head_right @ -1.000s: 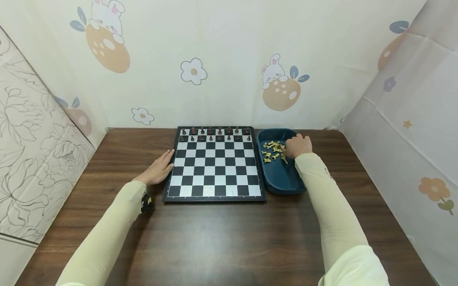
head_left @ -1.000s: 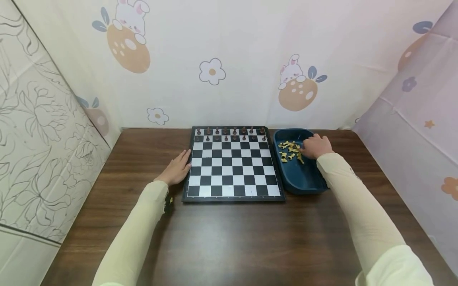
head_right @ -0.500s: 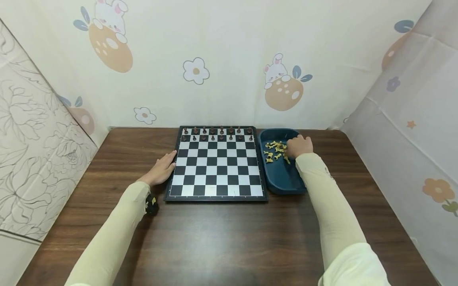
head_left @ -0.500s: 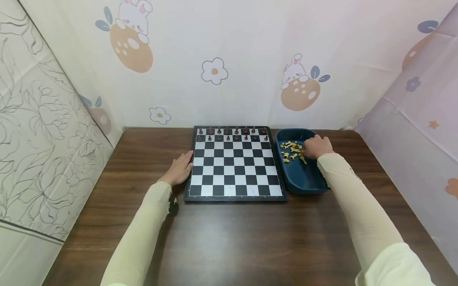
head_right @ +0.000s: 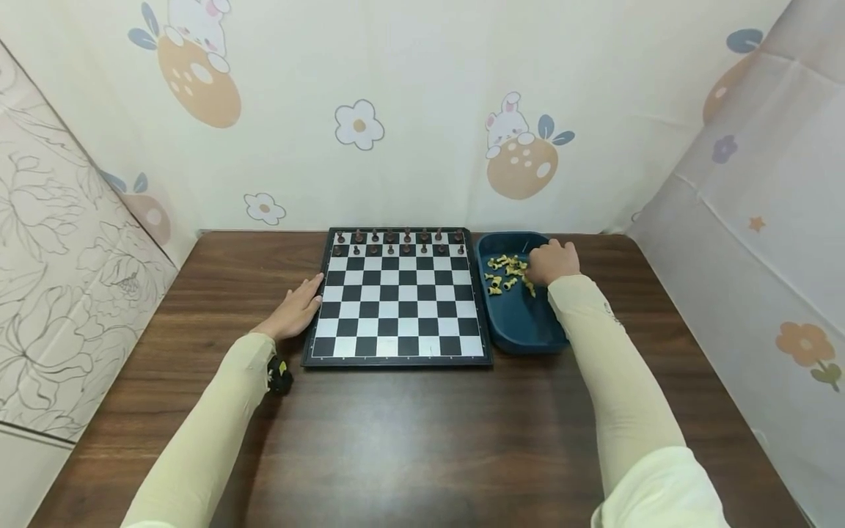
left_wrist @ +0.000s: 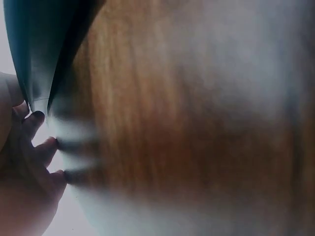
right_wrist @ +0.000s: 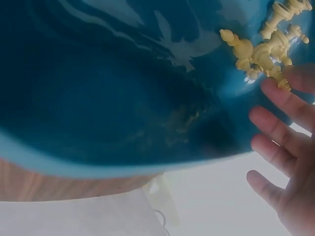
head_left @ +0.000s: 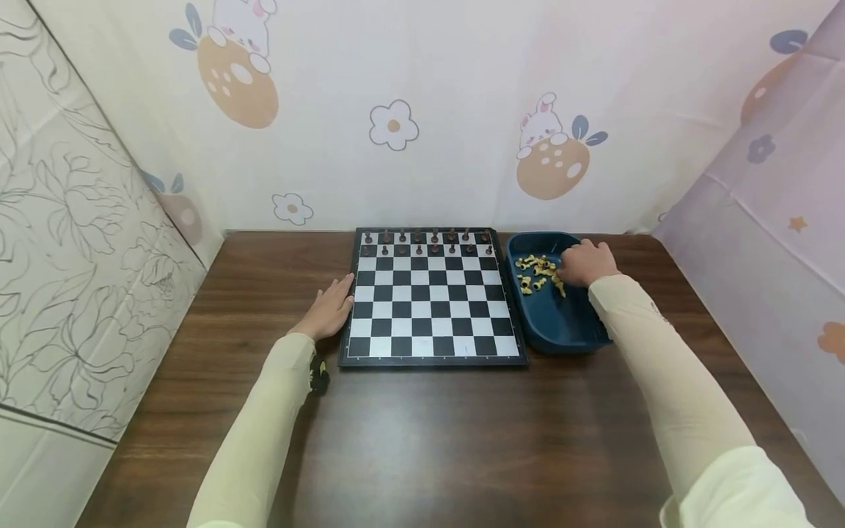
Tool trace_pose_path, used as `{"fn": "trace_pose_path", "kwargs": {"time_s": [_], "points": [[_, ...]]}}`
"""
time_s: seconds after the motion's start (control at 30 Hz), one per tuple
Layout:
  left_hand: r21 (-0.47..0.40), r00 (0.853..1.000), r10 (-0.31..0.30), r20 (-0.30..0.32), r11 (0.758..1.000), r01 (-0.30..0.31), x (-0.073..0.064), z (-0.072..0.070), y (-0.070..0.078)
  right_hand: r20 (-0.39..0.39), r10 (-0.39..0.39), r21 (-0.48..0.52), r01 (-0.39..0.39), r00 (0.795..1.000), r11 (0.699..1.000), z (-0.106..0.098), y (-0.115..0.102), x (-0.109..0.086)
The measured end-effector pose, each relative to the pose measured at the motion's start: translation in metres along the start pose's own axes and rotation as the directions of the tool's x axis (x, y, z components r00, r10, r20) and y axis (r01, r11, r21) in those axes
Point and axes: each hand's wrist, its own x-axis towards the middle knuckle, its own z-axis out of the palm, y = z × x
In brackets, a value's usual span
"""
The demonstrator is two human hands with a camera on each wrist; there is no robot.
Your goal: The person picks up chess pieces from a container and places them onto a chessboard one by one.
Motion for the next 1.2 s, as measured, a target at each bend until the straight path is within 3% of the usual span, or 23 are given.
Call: {"fn": "trace_pose_path", "kwargs": {"time_s": [0.63, 0.93, 1.2], "points": [[0.036, 0.999, -0.032, 0.027, 0.999, 0.031, 0.001, -0.003, 0.0, -0.083, -0.035, 0.019, 0.037, 0.996, 0.999, -0.009, 0.003, -0.011], [0.034, 0.999, -0.04, 0.032, 0.999, 0.039, 0.0, -0.003, 0.002, -0.082, -0.046, 0.017, 0.047, 0.996, 0.999, -0.013, 0.0, -0.017], [0.032, 0.999, -0.037, 0.034, 0.999, 0.036, -0.002, -0.003, 0.003, -0.151, -0.101, -0.026, 0.098, 0.983, 0.995, -0.018, -0.009, -0.022]]}}
